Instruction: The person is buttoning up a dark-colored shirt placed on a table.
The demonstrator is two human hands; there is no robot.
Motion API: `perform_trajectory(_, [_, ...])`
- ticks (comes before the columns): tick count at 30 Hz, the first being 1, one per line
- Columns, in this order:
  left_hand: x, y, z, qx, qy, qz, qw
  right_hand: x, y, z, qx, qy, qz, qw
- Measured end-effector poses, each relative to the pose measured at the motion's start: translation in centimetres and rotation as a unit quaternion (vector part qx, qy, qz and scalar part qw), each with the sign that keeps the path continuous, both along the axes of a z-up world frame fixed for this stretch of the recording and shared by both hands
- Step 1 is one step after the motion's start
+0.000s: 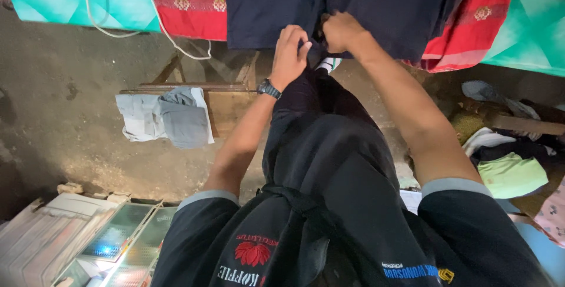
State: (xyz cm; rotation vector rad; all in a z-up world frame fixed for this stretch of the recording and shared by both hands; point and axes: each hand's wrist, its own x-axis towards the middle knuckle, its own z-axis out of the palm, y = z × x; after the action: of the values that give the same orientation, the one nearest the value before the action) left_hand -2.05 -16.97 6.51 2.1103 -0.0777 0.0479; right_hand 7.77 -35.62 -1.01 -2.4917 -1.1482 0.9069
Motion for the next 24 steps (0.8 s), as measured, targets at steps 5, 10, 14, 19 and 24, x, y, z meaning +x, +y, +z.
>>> perform_trajectory(5, [0.5, -1.0, -0.1, 0.011, -0.022, -0.034, 0.999, -0.3, 0.0, -3.4, 0.008, -0.031, -0.003, 0.999])
perform_trajectory(10, [0.5, -0.7, -2.0, 0.028, 0.036, -0.056, 0.997, -2.1, -2.0, 1.4, 0.104, 0.0, -0.08, 0.991])
perform_trajectory(14, [0.6, 1.0, -2.2, 0.061, 0.073, -0.046, 0.994, -4.6, -3.3, 4.6, 0.252, -0.036, -0.24, 0.937])
perform_trajectory(19, [1.2, 2.1, -3.4, 0.011, 0.119, -0.024, 0.993, -7.2, -3.3, 4.1, 0.223, 0.025, -0.358, 0.906])
perform_trajectory(24, [1.9, 0.2, -3.0, -0.017, 0.168, -0.043, 0.985, -7.7, -0.4, 5.1, 0.213, -0.034, -0.366, 0.905])
